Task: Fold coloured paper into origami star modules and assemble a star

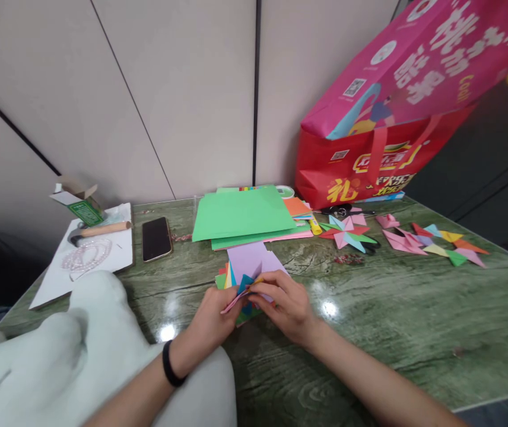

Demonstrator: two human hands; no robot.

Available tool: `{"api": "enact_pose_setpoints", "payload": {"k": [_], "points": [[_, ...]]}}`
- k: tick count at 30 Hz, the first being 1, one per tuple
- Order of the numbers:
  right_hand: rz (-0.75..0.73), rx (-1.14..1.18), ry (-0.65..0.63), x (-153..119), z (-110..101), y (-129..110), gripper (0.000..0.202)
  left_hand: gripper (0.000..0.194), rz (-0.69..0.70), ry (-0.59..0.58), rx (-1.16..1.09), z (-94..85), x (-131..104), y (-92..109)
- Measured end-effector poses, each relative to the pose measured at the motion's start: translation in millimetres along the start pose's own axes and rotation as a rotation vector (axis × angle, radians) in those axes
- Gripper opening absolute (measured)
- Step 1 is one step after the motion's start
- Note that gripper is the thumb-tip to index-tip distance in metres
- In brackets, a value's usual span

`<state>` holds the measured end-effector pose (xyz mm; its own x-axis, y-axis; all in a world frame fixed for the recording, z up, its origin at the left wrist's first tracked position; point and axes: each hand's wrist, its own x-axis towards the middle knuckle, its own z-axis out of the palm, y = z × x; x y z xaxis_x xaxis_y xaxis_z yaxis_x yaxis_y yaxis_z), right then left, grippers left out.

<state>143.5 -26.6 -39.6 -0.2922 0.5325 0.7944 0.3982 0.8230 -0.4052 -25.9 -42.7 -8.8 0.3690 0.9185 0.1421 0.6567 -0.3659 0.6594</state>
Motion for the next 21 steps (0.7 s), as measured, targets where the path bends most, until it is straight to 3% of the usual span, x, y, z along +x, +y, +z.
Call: {"api": "enact_pose_setpoints", "payload": {"k": [10,21], "points": [[0.071,-0.020,0.099,-4.6,6.9,-4.1,0.022,0.033,-0.029,-0.028,-0.046,0.1,0.5,1.3],[0.046,-0.126,0.046,5.9,0.8,-11.3,0.006,0.025,-0.003,-0.028,0.011,1.1,-1.2,-2.0]]}}
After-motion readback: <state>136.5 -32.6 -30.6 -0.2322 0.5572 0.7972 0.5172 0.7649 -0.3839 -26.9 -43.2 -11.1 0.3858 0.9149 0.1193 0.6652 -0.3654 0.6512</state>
